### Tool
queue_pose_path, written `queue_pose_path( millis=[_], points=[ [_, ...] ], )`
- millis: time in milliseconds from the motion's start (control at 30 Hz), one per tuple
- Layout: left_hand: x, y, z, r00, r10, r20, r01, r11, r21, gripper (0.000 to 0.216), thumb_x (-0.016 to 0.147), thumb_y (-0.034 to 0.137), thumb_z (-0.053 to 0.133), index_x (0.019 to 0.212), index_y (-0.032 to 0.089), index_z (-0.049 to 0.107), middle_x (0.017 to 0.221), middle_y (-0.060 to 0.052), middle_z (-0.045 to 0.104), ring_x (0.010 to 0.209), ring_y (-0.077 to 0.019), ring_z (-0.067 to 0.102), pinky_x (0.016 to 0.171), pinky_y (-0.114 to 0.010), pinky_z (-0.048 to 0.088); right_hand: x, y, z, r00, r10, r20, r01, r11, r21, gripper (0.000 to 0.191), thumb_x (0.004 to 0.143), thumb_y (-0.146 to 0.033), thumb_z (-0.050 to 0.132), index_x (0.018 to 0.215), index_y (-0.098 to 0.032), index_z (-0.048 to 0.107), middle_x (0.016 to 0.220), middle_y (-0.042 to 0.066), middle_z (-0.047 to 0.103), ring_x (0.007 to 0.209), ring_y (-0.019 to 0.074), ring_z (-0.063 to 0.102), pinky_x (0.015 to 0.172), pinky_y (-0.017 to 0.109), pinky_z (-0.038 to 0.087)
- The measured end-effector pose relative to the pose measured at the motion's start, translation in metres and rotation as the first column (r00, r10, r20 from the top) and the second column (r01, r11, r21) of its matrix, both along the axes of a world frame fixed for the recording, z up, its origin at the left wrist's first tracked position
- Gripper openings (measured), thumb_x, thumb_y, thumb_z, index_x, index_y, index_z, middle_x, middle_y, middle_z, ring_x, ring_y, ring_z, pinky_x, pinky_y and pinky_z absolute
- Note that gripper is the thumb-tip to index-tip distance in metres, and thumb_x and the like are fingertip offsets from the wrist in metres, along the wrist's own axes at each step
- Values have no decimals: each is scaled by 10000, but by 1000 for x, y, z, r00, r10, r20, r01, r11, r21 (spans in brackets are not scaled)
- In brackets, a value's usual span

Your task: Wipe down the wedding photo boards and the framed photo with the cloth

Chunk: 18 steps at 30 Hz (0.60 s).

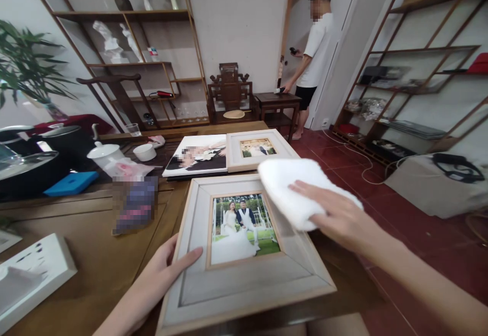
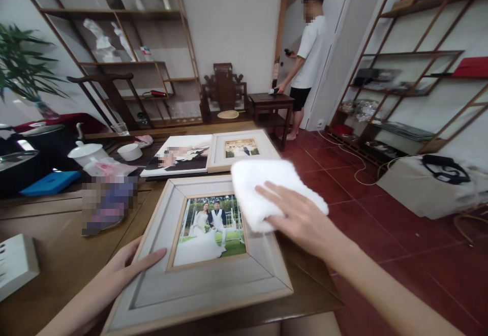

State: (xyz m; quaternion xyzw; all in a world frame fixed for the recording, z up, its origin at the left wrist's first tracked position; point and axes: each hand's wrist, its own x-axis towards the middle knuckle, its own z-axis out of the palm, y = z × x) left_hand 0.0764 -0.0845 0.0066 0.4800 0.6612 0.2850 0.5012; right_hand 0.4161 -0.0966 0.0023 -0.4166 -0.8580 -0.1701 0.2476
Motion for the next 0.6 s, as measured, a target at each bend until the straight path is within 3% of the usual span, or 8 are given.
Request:
queue_pose_path(
  millis=[67, 167, 233, 333, 400, 467, 533, 600],
  points=[
    [-2, 2, 0, 998, -49, -43, 50, 998, 23, 475, 582, 491, 700, 970, 224, 636, 973, -56, 703, 910, -286, 643, 754, -320, 526, -13, -1, -9, 995, 70, 75, -71, 997, 3, 229, 844, -100, 430, 732, -210, 596, 1262, 66, 529, 1200, 234, 436, 923, 438, 448],
    [-8, 8, 0, 977, -183, -110, 191, 979, 65, 431, 599, 508, 680, 918, 219, 656, 925, -56, 709, 875, -298, 646, 724, -333, 526, -24, 1, -14, 994, 72, 87, -75, 997, 28, 230, 778, -42, 456, 639, -176, 582, 1171, 131, 575, 1195, 277, 433, 942, 494, 418],
    [-14, 13, 0, 937, -246, -248, 274, 958, 85, 399, 600, 532, 665, 837, 211, 665, 809, -59, 710, 783, -309, 653, 676, -353, 522, -29, 1, -10, 997, 35, 72, -38, 998, 41, 222, 711, -13, 463, 586, -163, 570, 1172, 165, 561, 1227, 322, 381, 976, 558, 352],
    [-19, 22, -3, 819, -211, -533, 323, 938, 125, 451, 598, 576, 644, 833, 191, 651, 662, -65, 670, 669, -319, 639, 643, -391, 502, -34, 2, -3, 996, -1, 93, -4, 998, 55, 192, 667, -18, 471, 603, -157, 587, 1304, 158, 464, 1287, 376, 247, 1003, 646, 231],
    [-19, 29, -5, 775, -145, -615, 351, 908, 229, 567, 633, 576, 616, 1037, 179, 590, 820, -86, 677, 781, -323, 638, 732, -413, 493, -36, 3, -4, 992, 21, 127, -27, 999, 47, 208, 670, -9, 460, 592, -158, 582, 1334, 126, 445, 1293, 375, 236, 1008, 668, 187],
    [-15, 37, -7, 771, -91, -630, 404, 835, 373, 686, 689, 546, 577, 1244, 169, 434, 1111, -119, 603, 1024, -317, 569, 886, -432, 441, -36, 4, -9, 988, 61, 144, -66, 997, 30, 248, 687, 14, 433, 569, -154, 571, 1278, 134, 505, 1256, 344, 333, 1016, 652, 197],
    [-10, 43, -8, 762, -77, -643, 465, 755, 462, 716, 739, 510, 537, 1321, 155, 318, 1288, -136, 469, 1196, -295, 440, 992, -440, 361, -36, 5, -16, 987, 79, 141, -81, 997, 11, 279, 706, 31, 402, 572, -143, 574, 1205, 173, 555, 1192, 309, 435, 1014, 609, 259],
    [-4, 49, -9, 743, -89, -664, 519, 703, 486, 684, 774, 478, 509, 1332, 153, 285, 1333, -136, 406, 1257, -279, 364, 1035, -444, 310, -36, 6, -20, 989, 67, 131, -66, 998, -14, 273, 720, 24, 403, 584, -129, 583, 1201, 207, 548, 1151, 303, 477, 985, 551, 350]
  ],
)
